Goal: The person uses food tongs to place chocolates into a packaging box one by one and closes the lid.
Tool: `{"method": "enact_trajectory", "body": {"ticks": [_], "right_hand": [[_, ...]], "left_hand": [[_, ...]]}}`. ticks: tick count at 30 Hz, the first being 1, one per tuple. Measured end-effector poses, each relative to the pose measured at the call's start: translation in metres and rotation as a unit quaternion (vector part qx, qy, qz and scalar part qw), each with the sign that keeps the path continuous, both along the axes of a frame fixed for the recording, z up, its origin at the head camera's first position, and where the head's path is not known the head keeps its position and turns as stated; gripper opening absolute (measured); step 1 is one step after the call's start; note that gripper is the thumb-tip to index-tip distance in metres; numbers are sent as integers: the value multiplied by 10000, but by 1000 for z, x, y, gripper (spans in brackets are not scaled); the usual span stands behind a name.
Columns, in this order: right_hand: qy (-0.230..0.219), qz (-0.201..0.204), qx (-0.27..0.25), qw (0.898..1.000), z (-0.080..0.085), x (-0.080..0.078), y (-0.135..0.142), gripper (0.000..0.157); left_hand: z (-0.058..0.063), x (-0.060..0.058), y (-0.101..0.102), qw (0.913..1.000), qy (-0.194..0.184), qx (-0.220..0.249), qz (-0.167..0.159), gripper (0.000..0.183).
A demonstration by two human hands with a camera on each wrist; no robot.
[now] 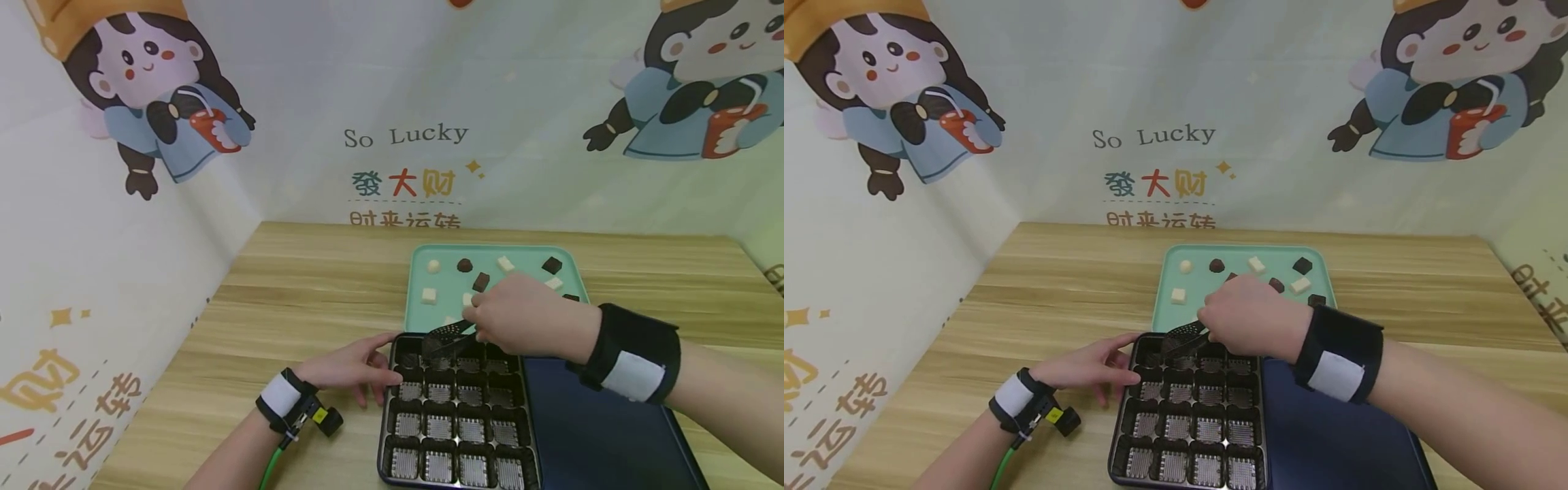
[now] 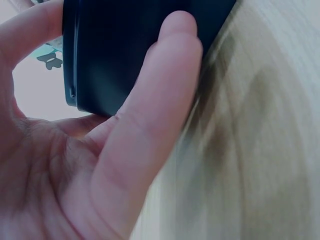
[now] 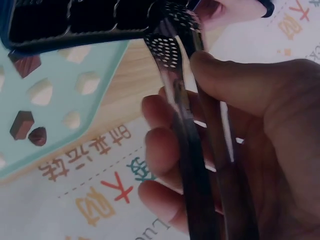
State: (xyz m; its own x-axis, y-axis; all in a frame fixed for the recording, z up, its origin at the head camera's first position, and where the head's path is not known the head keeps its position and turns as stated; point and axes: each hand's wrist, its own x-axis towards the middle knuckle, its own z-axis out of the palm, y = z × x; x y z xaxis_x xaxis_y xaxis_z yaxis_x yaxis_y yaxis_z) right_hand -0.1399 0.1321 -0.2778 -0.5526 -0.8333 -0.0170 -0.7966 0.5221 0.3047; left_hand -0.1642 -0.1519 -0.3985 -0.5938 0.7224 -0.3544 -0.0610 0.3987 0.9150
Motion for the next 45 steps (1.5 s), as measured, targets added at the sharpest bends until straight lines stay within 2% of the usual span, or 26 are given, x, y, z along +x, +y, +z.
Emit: {"method": "enact_trajectory", "body": {"ticks": [3, 5, 9, 13, 15, 18, 22, 24, 26, 28, 31, 34, 38, 43, 45], "right_hand": [[-76, -118, 17, 9999, -2, 3, -5, 13], [-49, -116, -8, 9999, -4, 5, -9, 19], [469, 57, 140, 9988, -6, 5, -21, 36], [1065, -71, 482, 9931, -6, 9, -44, 40], [1263, -310, 828, 9880, -7, 11, -59, 40], [1294, -903, 1539, 9754, -12, 11, -81, 37], [1033, -1491, 2227, 9579, -16, 8, -98, 32], [846, -1565, 2240, 9582, -15, 6, -100, 30], [623, -1517, 2138, 9630, -12, 5, -98, 29], [371, -1392, 1834, 9724, -9, 3, -91, 31], [-37, -1100, 1154, 9872, -2, 3, -75, 35], [-576, -978, 500, 9923, 6, 2, -54, 37], [-1439, -1378, 30, 9799, 19, -2, -23, 29], [-2048, -1804, -488, 9608, 29, -21, 27, 7], [-2116, -2104, -664, 9521, 29, -32, 51, 15]], "left_hand": [[1, -2, 1, 10000, 8, -14, -6, 82], [1, -3, 2, 10000, 12, -18, -15, 82], [1, -4, 2, 10000, 3, 11, -56, 81], [0, -5, 2, 9999, 17, 84, -97, 80], [-1, -4, 2, 9999, 33, 83, -92, 80], [-3, -4, 1, 10000, 65, 11, -35, 81], [-5, -3, 1, 9999, 72, -71, -13, 81], [-4, -3, 0, 9999, 76, -85, -25, 81], [-6, -3, 0, 9999, 85, -75, -19, 82], [-7, -3, 0, 9999, 94, -85, -2, 83], [-7, -2, 1, 9999, 106, -72, 10, 83], [-7, -1, 3, 9999, 150, -79, -13, 83], [-5, -1, 6, 9995, 265, -141, -27, 85], [-2, 2, 7, 9998, 153, -87, -16, 84], [-1, 2, 7, 10000, 72, -53, -12, 84]]}}
